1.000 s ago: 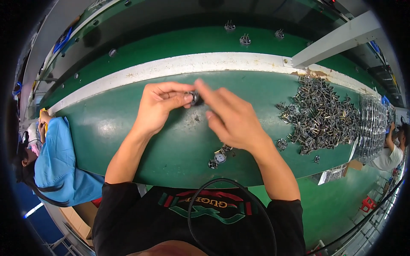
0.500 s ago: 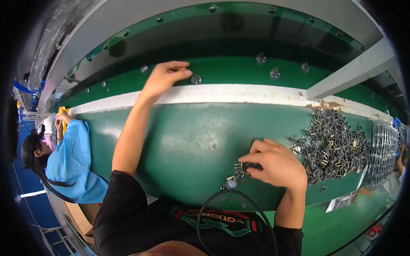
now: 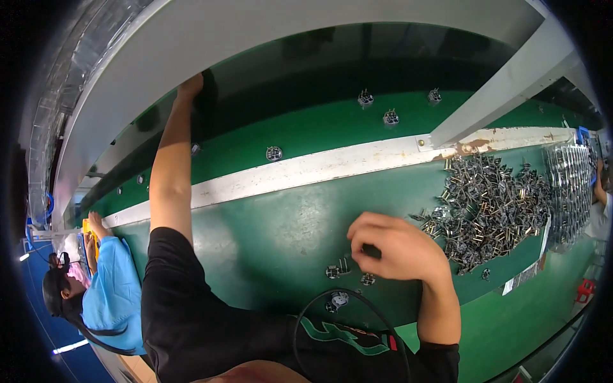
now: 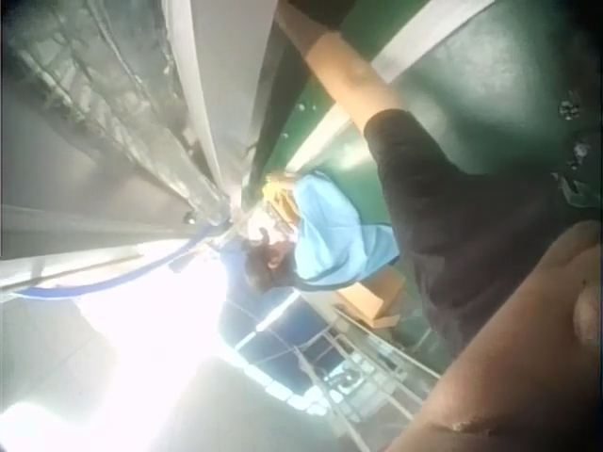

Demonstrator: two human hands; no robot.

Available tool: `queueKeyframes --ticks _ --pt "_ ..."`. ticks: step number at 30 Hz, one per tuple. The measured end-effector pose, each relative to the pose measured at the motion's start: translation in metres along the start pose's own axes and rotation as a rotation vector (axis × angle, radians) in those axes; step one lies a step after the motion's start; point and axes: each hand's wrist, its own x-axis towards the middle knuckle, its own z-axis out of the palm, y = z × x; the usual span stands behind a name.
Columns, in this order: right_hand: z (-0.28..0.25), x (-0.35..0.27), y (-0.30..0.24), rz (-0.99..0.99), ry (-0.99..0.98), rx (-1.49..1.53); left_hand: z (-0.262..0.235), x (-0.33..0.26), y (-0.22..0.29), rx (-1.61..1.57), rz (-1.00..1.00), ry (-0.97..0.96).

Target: The person assembles small electronic components by hand, inserting pins into circular bases on an assembly line.

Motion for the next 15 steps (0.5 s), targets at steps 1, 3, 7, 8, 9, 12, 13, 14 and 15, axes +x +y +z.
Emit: queueKeyframes --ticks 1,3,7,8,9,12,13,14,15 --pt "-0.004 -0.009 0.002 0.060 0.009 -0.025 -0.029 -0.020 0.064 -0.218 -0.088 -0.001" --pt "-0.005 -0.012 -0.001 0.287 0.160 0.134 -0.058 -0.031 0.097 -0.230 -0.103 -0.155" --pt "0.010 0.002 -0.008 0.285 0.312 0.584 -0.206 -0.094 0.149 -0.677 -0.283 -0.290" --pt "0.010 0.000 0.000 0.292 0.318 0.720 -0.224 -0.112 0.185 -0.899 -0.373 -0.352" --pt "0.012 0.001 0.002 0.293 0.312 0.724 -0.247 -0.133 0.208 -1.114 -0.506 -0.369" --pt "0.022 0.005 0.006 0.165 0.411 0.570 -0.296 -0.187 0.269 -1.585 -0.964 -0.420" --pt "0.025 0.007 0.002 0.174 0.399 0.575 -0.310 -0.203 0.278 -1.840 -1.132 -0.392" --pt "0.031 0.012 0.002 0.170 0.419 0.640 -0.318 -0.220 0.286 -1.909 -1.183 -0.403" --pt "0.033 0.015 0.000 0.171 0.445 0.693 -0.325 -0.232 0.296 -1.993 -1.228 -0.415"
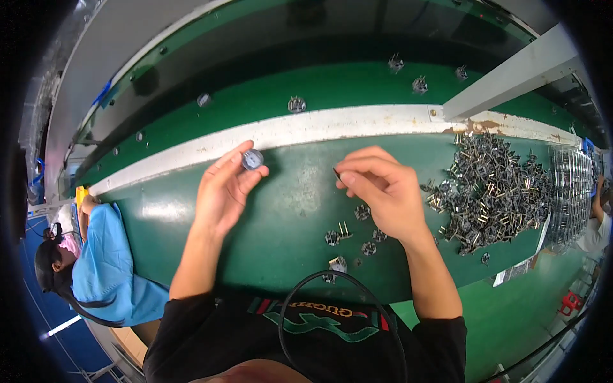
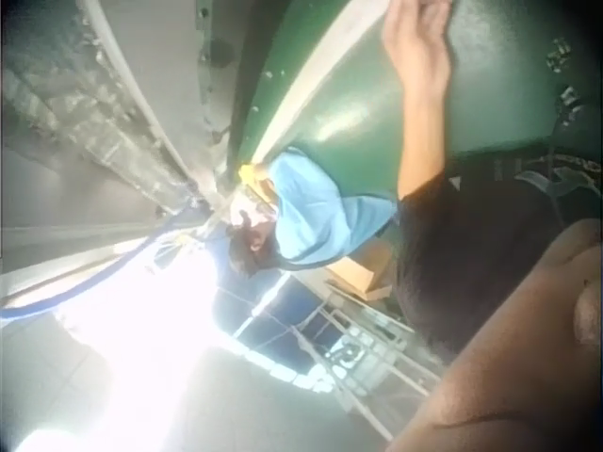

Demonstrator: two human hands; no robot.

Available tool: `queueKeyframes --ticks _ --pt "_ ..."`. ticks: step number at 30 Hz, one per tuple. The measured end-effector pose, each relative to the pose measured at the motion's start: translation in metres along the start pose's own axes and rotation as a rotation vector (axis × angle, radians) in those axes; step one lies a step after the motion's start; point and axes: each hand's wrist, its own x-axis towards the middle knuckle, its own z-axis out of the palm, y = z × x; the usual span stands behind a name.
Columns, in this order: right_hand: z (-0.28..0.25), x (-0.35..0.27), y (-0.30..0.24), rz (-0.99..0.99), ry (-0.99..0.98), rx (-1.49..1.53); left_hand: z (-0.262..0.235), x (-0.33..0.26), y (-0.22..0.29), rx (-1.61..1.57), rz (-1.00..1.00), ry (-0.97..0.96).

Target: The person assembles small electronic components by hand, inserting pins into circular bases on an assembly line.

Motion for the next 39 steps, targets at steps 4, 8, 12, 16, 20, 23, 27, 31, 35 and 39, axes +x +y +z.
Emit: queueKeyframes --ticks 4,8,12,16,20,23,27,31,35,39 --pt "0.028 0.001 0.000 -0.045 0.004 -0.108 0.008 -0.028 -0.037 -0.197 -0.036 -0.060" --pt "0.051 -0.002 0.003 -0.338 0.060 -0.263 0.024 -0.040 -0.050 -0.260 -0.045 -0.132" --pt "0.065 -0.008 0.003 -0.551 0.130 -0.557 0.028 -0.044 -0.055 -0.227 -0.026 -0.177" --pt "0.067 -0.009 0.001 -0.630 0.147 -0.657 0.026 -0.045 -0.061 -0.129 -0.005 -0.213" --pt "0.067 -0.009 0.000 -0.666 0.113 -0.719 0.029 -0.048 -0.061 -0.111 0.009 -0.197" --pt "0.065 -0.010 0.002 -0.694 0.107 -0.767 0.030 -0.049 -0.061 -0.075 0.028 -0.193" --pt "0.060 -0.009 0.011 -0.876 0.085 -0.855 0.033 -0.052 -0.060 -0.043 0.036 -0.157" --pt "0.060 -0.011 0.011 -0.895 0.058 -0.915 0.038 -0.053 -0.061 0.049 0.134 -0.090" --pt "0.057 -0.007 -0.003 -0.769 -0.059 -0.787 0.027 -0.042 -0.048 0.302 0.236 -0.001" --pt "0.012 -0.009 -0.022 -0.391 -0.338 -0.899 0.008 0.005 0.002 0.793 0.411 0.234"
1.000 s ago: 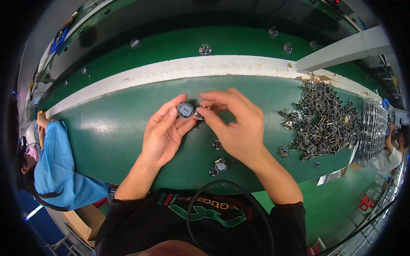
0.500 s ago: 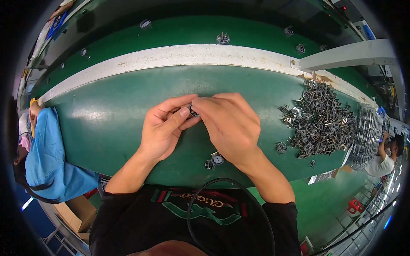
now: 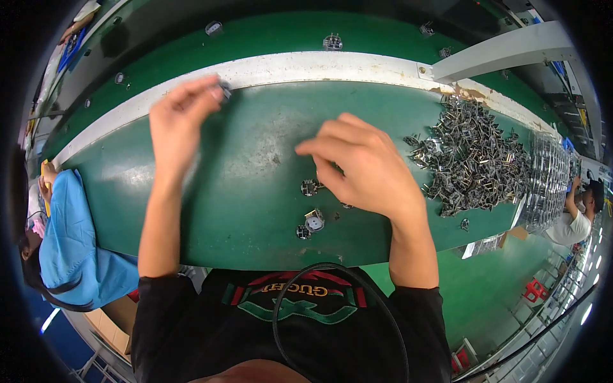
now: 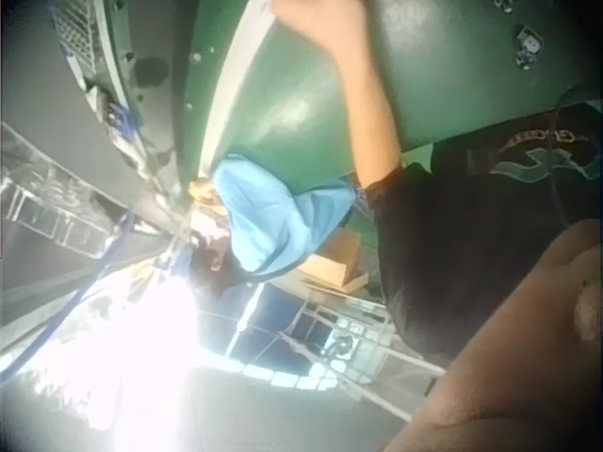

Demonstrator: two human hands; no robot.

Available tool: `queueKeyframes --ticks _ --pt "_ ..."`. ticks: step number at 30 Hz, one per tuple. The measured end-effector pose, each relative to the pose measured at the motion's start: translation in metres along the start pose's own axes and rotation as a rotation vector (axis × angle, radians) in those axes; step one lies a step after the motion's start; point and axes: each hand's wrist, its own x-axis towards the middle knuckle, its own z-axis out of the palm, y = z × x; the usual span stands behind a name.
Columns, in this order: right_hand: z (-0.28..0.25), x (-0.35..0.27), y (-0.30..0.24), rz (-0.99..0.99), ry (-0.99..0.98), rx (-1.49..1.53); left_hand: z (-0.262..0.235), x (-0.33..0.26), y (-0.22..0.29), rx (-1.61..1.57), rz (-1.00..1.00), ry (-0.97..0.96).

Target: The person assembles small electronic components by hand, inserting pins into circular bases on an assembly line.

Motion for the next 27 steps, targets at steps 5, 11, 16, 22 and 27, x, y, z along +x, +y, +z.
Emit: queueKeyframes --ticks 5,11,16,22,27 --pt "-0.010 -0.013 -0.004 0.009 -0.287 -0.052 -0.052 0.097 -0.036 0.194 0.126 0.235" --pt "-0.016 -0.021 0.003 -0.010 -0.293 -0.174 -0.046 0.120 -0.046 0.385 0.108 0.262" --pt "-0.015 -0.020 0.006 0.249 0.022 0.296 -0.008 0.118 -0.017 0.844 0.741 0.212" --pt "0.006 -0.008 0.009 0.324 0.220 0.987 0.032 0.120 -0.015 0.854 0.638 0.040" --pt "0.024 -0.008 0.010 0.400 0.296 1.161 0.048 0.025 -0.008 0.023 0.273 -0.277"
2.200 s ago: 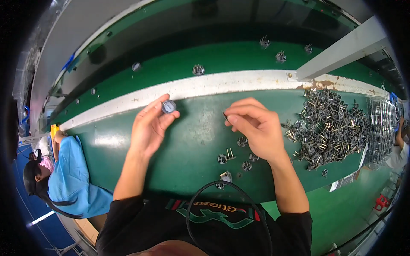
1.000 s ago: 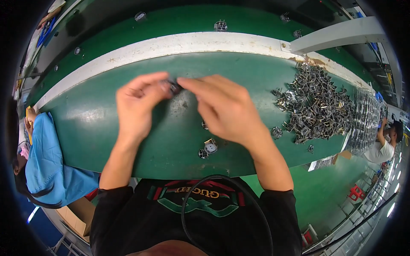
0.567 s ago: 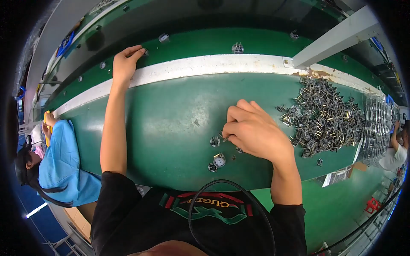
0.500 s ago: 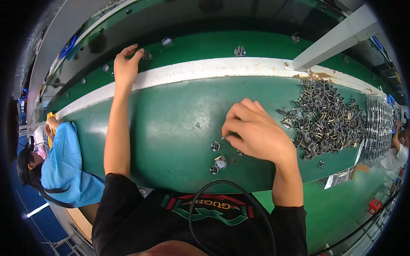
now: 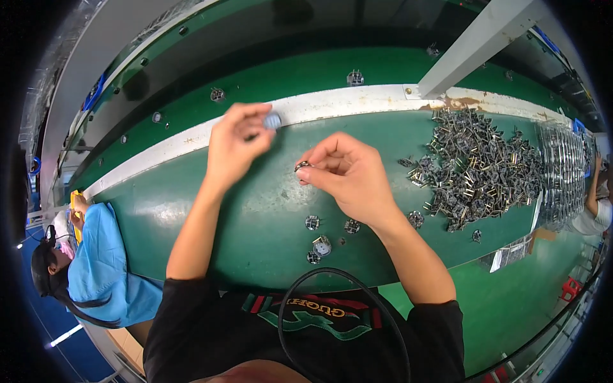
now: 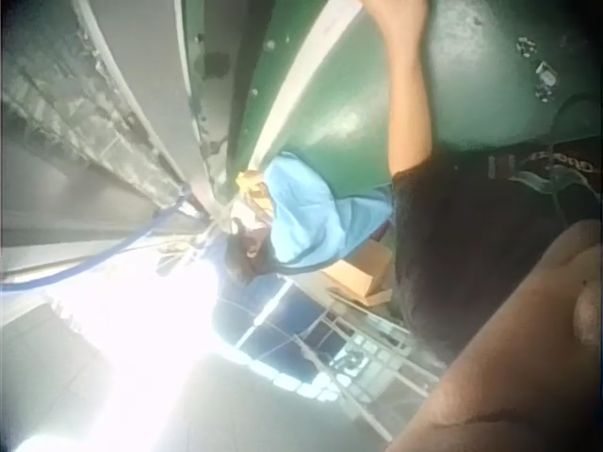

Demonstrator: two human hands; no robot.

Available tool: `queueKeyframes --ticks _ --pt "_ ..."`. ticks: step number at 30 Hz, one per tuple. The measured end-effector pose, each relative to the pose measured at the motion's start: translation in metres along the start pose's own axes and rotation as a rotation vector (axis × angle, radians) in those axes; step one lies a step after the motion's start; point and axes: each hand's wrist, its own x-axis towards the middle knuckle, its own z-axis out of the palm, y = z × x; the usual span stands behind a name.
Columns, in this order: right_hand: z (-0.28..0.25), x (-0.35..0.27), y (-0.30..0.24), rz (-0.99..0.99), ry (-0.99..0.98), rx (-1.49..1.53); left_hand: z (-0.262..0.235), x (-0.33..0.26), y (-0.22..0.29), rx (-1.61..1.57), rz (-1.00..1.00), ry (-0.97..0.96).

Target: The person assembles small electronic components by hand, inserting pins into circular bases on an assembly line.

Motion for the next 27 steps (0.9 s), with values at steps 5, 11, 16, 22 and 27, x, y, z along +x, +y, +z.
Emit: queueKeyframes --ticks 5,11,16,22,27 --pt "0.015 -0.002 0.003 -0.054 0.021 -0.224 0.016 -0.075 0.015 -0.364 -0.187 -0.045" --pt "0.020 0.000 0.015 -0.310 -0.012 -0.699 0.016 -0.090 0.018 -0.594 -0.420 -0.122" --pt "0.024 -0.002 0.017 -0.347 -0.006 -0.827 0.017 -0.092 0.022 -0.557 -0.307 -0.094" --pt "0.030 0.003 0.011 -0.686 -0.071 -1.179 0.009 -0.087 0.024 -0.613 -0.362 -0.069" --pt "0.023 0.004 0.011 -0.657 -0.133 -1.110 0.003 -0.083 0.024 -0.543 -0.425 -0.041"
